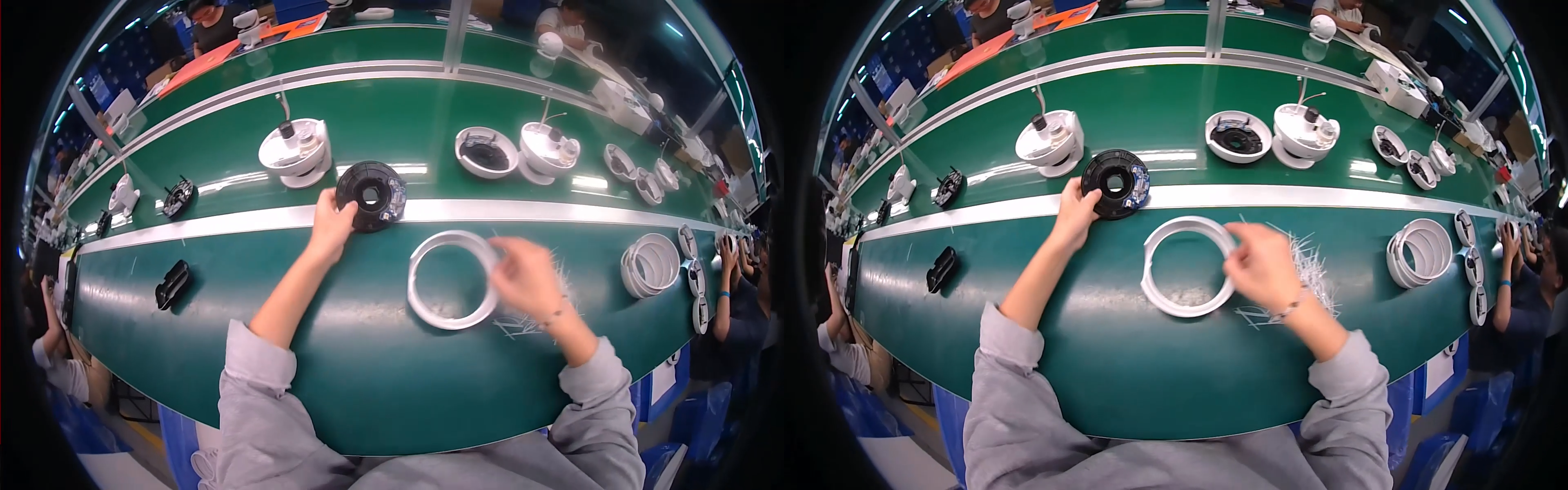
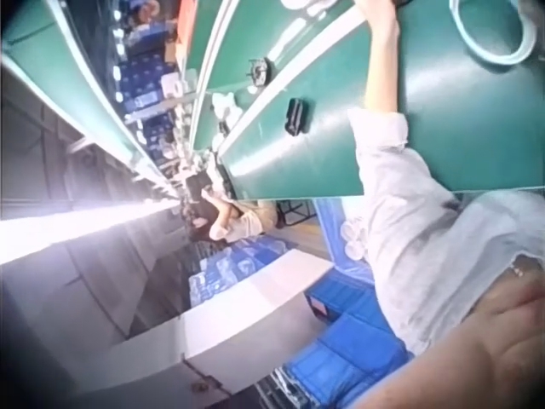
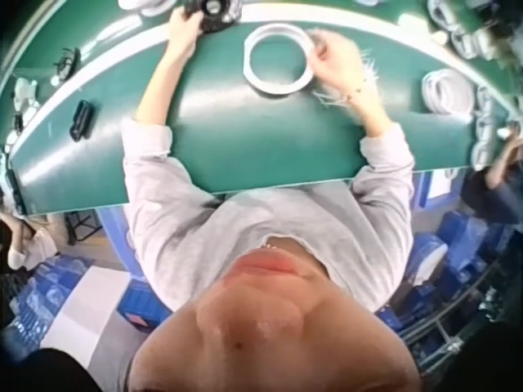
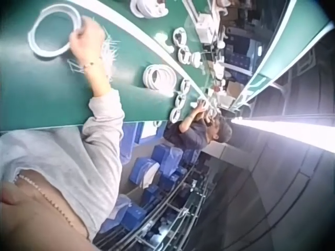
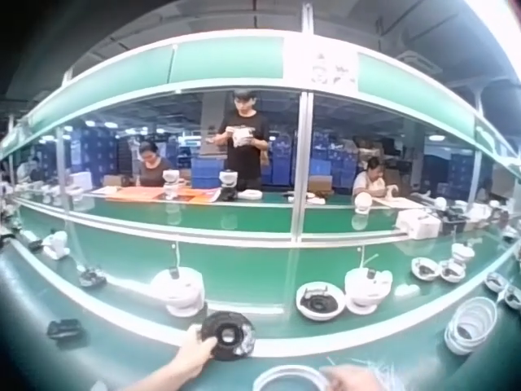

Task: Assemble circular plastic housings onto mechanical components on a factory production line.

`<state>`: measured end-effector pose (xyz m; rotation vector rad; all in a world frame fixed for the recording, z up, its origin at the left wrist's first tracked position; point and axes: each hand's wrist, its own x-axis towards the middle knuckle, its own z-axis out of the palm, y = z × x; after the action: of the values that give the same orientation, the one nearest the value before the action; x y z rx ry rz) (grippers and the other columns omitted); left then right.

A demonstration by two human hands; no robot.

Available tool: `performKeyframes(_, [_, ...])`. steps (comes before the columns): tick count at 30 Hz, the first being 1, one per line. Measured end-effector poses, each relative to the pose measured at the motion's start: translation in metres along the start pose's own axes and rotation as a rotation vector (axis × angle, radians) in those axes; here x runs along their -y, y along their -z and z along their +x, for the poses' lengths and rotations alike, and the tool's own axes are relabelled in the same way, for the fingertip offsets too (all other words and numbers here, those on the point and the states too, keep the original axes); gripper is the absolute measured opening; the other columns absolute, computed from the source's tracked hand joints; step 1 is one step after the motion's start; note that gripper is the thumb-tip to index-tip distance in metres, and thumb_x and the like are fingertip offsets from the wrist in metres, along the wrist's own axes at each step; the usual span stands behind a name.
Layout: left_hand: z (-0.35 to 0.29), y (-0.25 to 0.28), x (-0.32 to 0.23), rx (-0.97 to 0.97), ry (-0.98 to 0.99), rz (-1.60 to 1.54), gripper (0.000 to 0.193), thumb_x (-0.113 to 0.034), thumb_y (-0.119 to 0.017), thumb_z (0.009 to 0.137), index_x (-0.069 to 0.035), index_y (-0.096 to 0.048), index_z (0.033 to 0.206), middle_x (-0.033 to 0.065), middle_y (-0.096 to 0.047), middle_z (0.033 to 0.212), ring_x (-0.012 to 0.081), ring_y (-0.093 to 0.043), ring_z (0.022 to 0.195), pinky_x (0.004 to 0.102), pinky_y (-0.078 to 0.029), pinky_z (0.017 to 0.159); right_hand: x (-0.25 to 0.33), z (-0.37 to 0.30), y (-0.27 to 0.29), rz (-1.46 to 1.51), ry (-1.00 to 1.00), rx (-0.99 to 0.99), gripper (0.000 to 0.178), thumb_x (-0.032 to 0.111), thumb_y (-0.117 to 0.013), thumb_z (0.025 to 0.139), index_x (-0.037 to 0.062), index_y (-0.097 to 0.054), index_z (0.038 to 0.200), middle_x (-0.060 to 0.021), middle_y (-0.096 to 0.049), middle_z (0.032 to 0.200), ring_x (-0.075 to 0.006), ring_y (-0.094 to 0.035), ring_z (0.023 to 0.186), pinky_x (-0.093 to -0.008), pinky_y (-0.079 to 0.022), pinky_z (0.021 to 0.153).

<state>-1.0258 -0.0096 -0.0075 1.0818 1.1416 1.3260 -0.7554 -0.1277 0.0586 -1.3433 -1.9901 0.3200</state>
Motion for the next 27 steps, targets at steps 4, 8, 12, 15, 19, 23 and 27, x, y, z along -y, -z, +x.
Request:
performKeyframes(4, [-0.039,0.012,-0.004,-0.045,0.085,-0.225,0.019,-0.001,-0.041,0.085,0.001,-0.038,0.104,0.0121,-0.051,0.102,0.0206,-0.055,0.093,0.0350,-0.049,0.077,0.014,-0.001,-0.043,-0.146,0.096,0.113,0.033,0.010,-0.059,0.065,-0.0021,-0.055,0.095,-0.0164,-0.058,0.069,-0.0303,-0.056,0.056,-0.0377,-0.047,0.056])
performKeyframes(8, [-0.052,0.031,-0.001,-0.013,0.015,-0.246,0.022,-0.004,-0.043,0.085,-0.001,-0.036,0.106,0.0101,-0.051,0.103,0.0174,-0.055,0.091,0.0311,-0.050,0.072,0.046,0.021,-0.029,-0.285,-0.130,0.253,0.054,0.028,-0.070,0.063,-0.0011,-0.051,0.104,-0.0178,-0.057,0.081,-0.0283,-0.057,0.071,-0.0366,-0.045,0.067])
performKeyframes(12, [-0.054,0.029,0.017,-0.048,-0.003,-0.238,0.024,-0.006,-0.046,0.084,-0.002,-0.034,0.104,0.0069,-0.051,0.092,0.0087,-0.051,0.070,0.0198,-0.039,0.048,0.054,0.034,-0.032,-0.180,0.455,0.712,0.105,0.047,-0.075,0.050,0.0002,-0.023,0.129,-0.0238,-0.021,0.133,-0.0401,-0.021,0.122,-0.0443,-0.022,0.099])
performKeyframes(15, [-0.059,0.034,0.010,-0.037,0.059,-0.341,0.034,0.000,-0.044,0.083,-0.001,-0.024,0.110,0.0116,-0.050,0.100,0.0150,-0.055,0.082,0.0265,-0.051,0.062,0.078,0.035,-0.045,-0.284,0.381,0.969,0.122,0.040,-0.080,0.042,0.0011,-0.008,0.133,-0.0192,-0.006,0.139,-0.0387,-0.011,0.127,-0.0476,-0.019,0.100])
performKeyframes(19, [-0.060,0.048,-0.020,-0.043,0.065,-0.455,0.056,0.007,-0.042,0.080,-0.010,-0.013,0.124,0.0147,-0.041,0.113,0.0212,-0.051,0.097,0.0366,-0.051,0.072,0.098,0.043,-0.052,-0.329,0.363,0.932,0.122,0.035,-0.082,0.040,0.0023,-0.009,0.133,-0.0178,-0.009,0.139,-0.0379,-0.012,0.127,-0.0499,-0.020,0.098])
performKeyframes(23, [-0.065,0.065,-0.025,-0.006,-0.001,-0.434,0.059,0.009,-0.048,0.075,-0.009,-0.021,0.124,0.0110,-0.042,0.113,0.0203,-0.049,0.101,0.0318,-0.051,0.071,0.115,0.048,-0.064,-0.355,0.438,0.954,0.119,0.038,-0.081,0.039,-0.0006,-0.015,0.130,-0.0223,-0.025,0.129,-0.0386,-0.023,0.122,-0.0463,-0.024,0.098])
performKeyframes(27, [-0.061,0.069,-0.030,0.055,0.050,-0.644,0.042,-0.006,-0.046,0.081,-0.005,-0.031,0.120,0.0105,-0.044,0.113,0.0199,-0.046,0.106,0.0325,-0.044,0.082,0.098,0.054,-0.055,-0.071,0.362,0.716,0.114,0.048,-0.079,0.042,-0.0074,-0.022,0.124,-0.0281,-0.029,0.122,-0.0385,-0.029,0.117,-0.0412,-0.025,0.098])
